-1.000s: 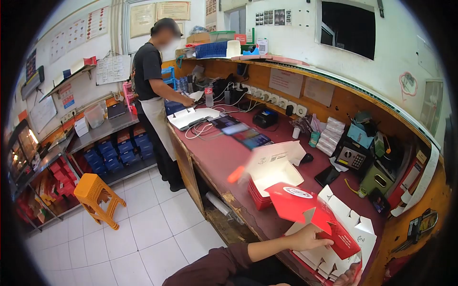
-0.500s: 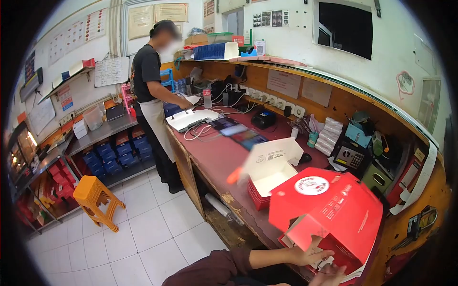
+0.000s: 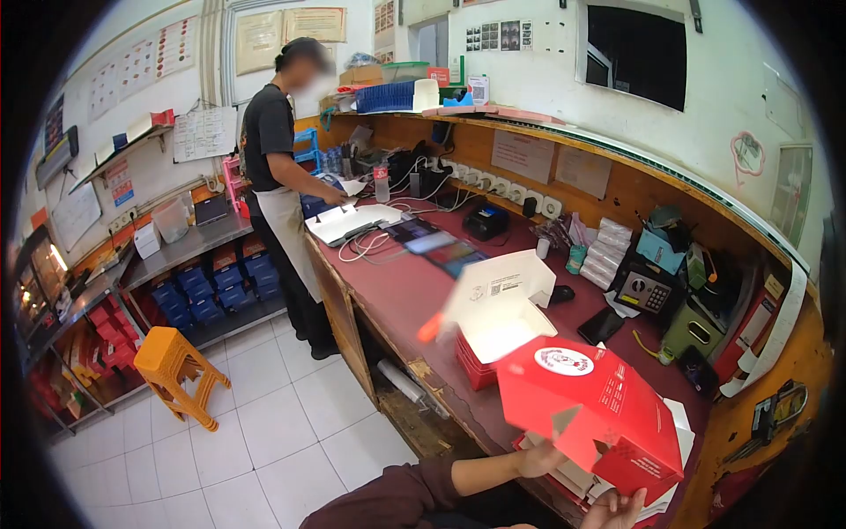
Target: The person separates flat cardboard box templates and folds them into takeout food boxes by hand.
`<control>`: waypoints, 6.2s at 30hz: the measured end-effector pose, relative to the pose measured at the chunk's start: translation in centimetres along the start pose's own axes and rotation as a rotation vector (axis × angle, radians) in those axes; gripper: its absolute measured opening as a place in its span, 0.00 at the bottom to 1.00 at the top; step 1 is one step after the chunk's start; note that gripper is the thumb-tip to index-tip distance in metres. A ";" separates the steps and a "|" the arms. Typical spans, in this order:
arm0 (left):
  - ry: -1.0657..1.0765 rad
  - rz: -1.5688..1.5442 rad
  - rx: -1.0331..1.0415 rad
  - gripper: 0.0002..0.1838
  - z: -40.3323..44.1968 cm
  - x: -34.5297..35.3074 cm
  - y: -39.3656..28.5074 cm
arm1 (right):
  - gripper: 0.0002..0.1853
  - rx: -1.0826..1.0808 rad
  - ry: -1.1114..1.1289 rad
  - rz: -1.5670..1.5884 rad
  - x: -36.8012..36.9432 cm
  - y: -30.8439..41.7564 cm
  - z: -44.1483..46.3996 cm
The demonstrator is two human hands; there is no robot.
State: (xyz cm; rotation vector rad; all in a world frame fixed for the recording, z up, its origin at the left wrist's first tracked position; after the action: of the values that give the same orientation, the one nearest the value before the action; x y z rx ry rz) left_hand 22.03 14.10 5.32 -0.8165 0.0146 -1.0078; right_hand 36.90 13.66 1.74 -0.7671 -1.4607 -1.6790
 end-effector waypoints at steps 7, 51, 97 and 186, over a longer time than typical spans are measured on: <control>-0.113 -0.311 -0.046 0.28 3.9 -0.2 -4.1 | 0.18 -0.456 0.037 -0.524 6.2 3.1 -2.3; -0.646 -0.370 0.054 0.09 0.7 1.3 0.4 | 0.23 -0.927 0.950 -1.208 2.7 -3.3 -4.3; 0.196 0.009 -0.608 0.29 -0.3 6.2 3.2 | 0.25 -0.370 0.025 -0.629 2.9 0.5 -2.2; -0.996 -0.189 -0.061 0.06 -1.4 -0.8 1.5 | 0.19 -0.135 -0.014 -0.309 4.2 -3.1 0.8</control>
State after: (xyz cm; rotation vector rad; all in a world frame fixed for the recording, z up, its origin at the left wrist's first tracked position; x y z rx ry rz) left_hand 22.16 14.32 3.13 -1.3197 -0.8982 -0.6836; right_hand 32.03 13.94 3.72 -0.6493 -1.5483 -2.0242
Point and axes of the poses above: each hand's wrist, its own z-axis towards the middle knuckle, its own x-axis out of the palm, y = z × x, the point moved 8 cm from there along z, towards the middle knuckle, and after that the axes turned 11 degrees about -z, right-handed, at the moved point
